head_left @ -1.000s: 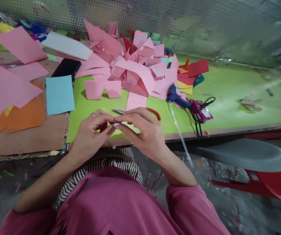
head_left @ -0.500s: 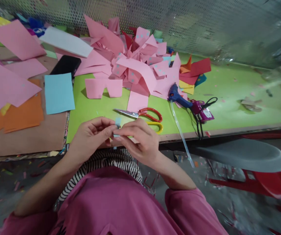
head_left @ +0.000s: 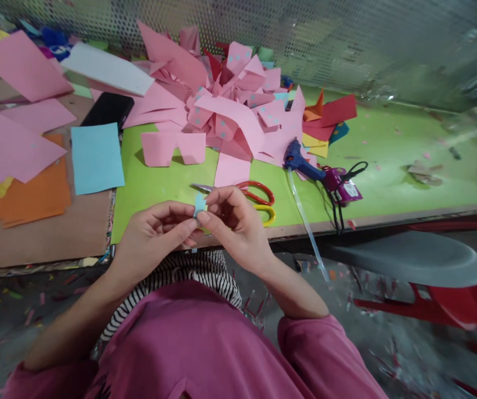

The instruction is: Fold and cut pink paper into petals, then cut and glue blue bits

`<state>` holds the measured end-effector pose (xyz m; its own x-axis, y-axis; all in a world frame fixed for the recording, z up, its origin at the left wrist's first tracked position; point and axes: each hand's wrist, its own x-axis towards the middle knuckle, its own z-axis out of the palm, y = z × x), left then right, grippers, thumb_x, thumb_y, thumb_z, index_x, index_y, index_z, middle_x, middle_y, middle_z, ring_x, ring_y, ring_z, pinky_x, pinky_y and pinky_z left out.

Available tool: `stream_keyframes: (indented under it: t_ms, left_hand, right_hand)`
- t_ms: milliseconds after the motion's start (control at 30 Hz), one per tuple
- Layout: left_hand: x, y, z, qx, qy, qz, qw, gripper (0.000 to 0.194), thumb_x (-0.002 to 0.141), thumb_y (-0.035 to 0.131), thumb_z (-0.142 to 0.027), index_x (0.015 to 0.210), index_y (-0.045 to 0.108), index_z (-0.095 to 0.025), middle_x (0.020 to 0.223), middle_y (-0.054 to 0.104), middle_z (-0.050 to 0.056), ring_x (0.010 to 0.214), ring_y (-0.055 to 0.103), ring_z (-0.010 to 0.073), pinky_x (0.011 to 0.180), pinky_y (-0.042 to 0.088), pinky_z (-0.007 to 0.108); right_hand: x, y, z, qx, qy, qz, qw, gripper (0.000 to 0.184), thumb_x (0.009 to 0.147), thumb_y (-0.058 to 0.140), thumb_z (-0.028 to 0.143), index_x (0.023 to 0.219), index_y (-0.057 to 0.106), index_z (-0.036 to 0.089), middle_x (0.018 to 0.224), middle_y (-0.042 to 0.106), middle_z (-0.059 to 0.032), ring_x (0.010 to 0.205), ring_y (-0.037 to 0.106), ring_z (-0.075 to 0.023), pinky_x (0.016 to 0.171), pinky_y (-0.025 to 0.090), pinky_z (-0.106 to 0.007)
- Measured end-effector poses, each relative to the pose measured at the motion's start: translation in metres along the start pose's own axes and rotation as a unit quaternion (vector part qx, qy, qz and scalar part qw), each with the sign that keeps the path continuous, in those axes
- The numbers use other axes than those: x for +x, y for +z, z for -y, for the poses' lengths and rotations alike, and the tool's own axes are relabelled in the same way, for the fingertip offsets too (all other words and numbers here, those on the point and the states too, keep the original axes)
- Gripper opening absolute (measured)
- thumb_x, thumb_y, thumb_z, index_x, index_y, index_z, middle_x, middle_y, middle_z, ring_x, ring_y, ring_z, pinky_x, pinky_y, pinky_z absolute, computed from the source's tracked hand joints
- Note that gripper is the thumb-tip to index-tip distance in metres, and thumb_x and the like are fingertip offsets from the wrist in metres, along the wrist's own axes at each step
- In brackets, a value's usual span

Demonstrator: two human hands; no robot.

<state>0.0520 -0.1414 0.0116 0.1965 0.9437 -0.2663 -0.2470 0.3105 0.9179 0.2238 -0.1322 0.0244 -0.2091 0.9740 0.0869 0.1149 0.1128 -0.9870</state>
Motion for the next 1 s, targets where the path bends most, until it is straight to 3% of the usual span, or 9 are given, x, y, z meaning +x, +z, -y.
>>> stream_keyframes:
  t_ms: [233, 433, 667, 1000]
  left_hand:
    - [-0.0004, 0.0009, 0.0007, 0.008, 0.021, 0.0, 1.0, 0.022, 0.074, 0.085, -0.036, 0.085, 0.075, -0.019, 0.076, 0.075, 0.001, 0.062, 0.071, 0.0112, 0.06, 0.062, 0.02]
    - [-0.0008, 0.0012, -0.0011, 0.026, 0.023, -0.007, 0.999, 0.02, 0.075, 0.083, -0.033, 0.086, 0.074, -0.018, 0.075, 0.074, 0.0, 0.058, 0.069, 0.0103, 0.058, 0.062, 0.02]
    - [0.0007, 0.0015, -0.0001, 0.045, 0.025, 0.012, 0.999, 0.026, 0.077, 0.081, -0.042, 0.084, 0.073, -0.018, 0.069, 0.073, 0.001, 0.061, 0.071, 0.0149, 0.057, 0.062, 0.023]
    - [-0.0018, 0.0045, -0.0037, 0.06, 0.032, 0.001, 0.998, 0.017, 0.08, 0.078, -0.034, 0.078, 0.071, -0.019, 0.063, 0.072, 0.0, 0.057, 0.069, 0.0126, 0.055, 0.059, 0.02]
  right_hand:
    - [0.0042, -0.0038, 0.006, -0.038, 0.008, 0.012, 0.999, 0.035, 0.085, 0.075, 0.048, 0.107, 0.062, 0.023, 0.086, 0.056, 0.0028, 0.062, 0.048, -0.0087, 0.057, 0.041, -0.026]
    - [0.0057, -0.0006, 0.007, -0.023, -0.008, -0.003, 1.0, 0.032, 0.085, 0.077, 0.048, 0.082, 0.059, 0.021, 0.073, 0.054, 0.0045, 0.061, 0.046, -0.0093, 0.055, 0.036, -0.026]
    - [0.0057, 0.0015, 0.0064, -0.027, -0.01, -0.002, 1.0, 0.031, 0.086, 0.075, 0.047, 0.082, 0.058, 0.022, 0.07, 0.052, 0.0049, 0.06, 0.044, -0.0096, 0.055, 0.035, -0.027]
    - [0.0062, 0.0007, 0.0078, -0.033, -0.028, -0.004, 0.999, 0.018, 0.088, 0.071, 0.036, 0.085, 0.061, 0.021, 0.074, 0.057, 0.0039, 0.062, 0.047, -0.0095, 0.056, 0.037, -0.026]
